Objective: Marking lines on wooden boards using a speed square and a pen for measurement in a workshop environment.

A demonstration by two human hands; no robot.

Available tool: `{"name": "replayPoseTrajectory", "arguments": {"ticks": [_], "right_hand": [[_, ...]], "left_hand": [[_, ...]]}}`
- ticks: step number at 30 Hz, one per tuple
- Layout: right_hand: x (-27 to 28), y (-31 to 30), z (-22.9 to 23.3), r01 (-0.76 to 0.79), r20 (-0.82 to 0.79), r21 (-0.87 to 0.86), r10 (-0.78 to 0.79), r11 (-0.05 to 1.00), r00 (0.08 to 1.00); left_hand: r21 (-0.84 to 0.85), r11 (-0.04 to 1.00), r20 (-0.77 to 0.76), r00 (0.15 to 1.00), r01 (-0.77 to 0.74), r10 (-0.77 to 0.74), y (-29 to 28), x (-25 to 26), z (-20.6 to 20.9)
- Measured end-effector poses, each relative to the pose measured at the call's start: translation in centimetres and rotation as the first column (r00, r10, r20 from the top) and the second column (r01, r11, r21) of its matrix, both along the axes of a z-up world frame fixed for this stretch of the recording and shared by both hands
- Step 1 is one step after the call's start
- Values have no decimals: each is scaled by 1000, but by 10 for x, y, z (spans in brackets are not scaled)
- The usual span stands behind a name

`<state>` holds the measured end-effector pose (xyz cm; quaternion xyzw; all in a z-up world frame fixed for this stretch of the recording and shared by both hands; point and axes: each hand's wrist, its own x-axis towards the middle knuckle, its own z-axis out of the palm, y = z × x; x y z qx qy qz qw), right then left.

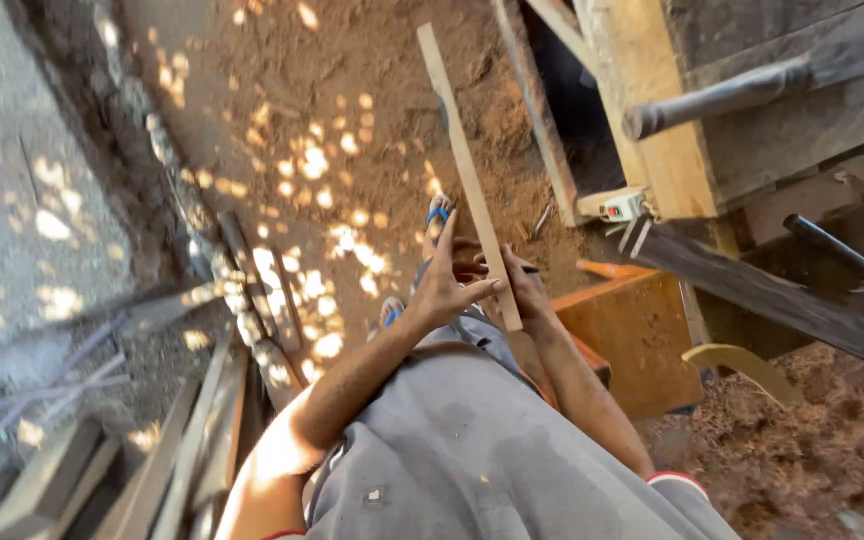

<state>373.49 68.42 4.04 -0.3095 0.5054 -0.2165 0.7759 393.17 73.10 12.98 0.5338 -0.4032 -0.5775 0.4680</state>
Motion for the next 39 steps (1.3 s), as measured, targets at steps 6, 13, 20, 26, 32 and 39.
{"name": "replayPoseTrajectory", "arguments": {"ticks": [6, 13, 20, 26, 32, 39], "right_hand": [[28, -109, 5, -116, -302, -359, 3, 926, 953], [38, -273, 100, -586, -788, -385, 77, 713, 611], [64, -389, 118, -712, -826, -548, -149, 438, 544], [86, -461, 104, -791, -913, -392, -95, 469, 396], [-5, -548, 66, -492, -839, -541, -472, 682, 269], [-74, -676, 46, -741, -737, -466, -675, 484, 23]], "left_hand": [[44, 998, -230, 971, -47, 56, -126, 57, -76], [-203, 979, 741, 659, 39, 127, -262, 125, -1], [-284, 661, 950, 299, 695, 95, -448, 168, 15], [-79, 450, 913, 245, 890, -325, -559, 201, -36], [-99, 481, 883, 300, 871, -362, -631, 210, -27], [-73, 550, 948, 229, 832, -220, -713, 188, -24]]}}
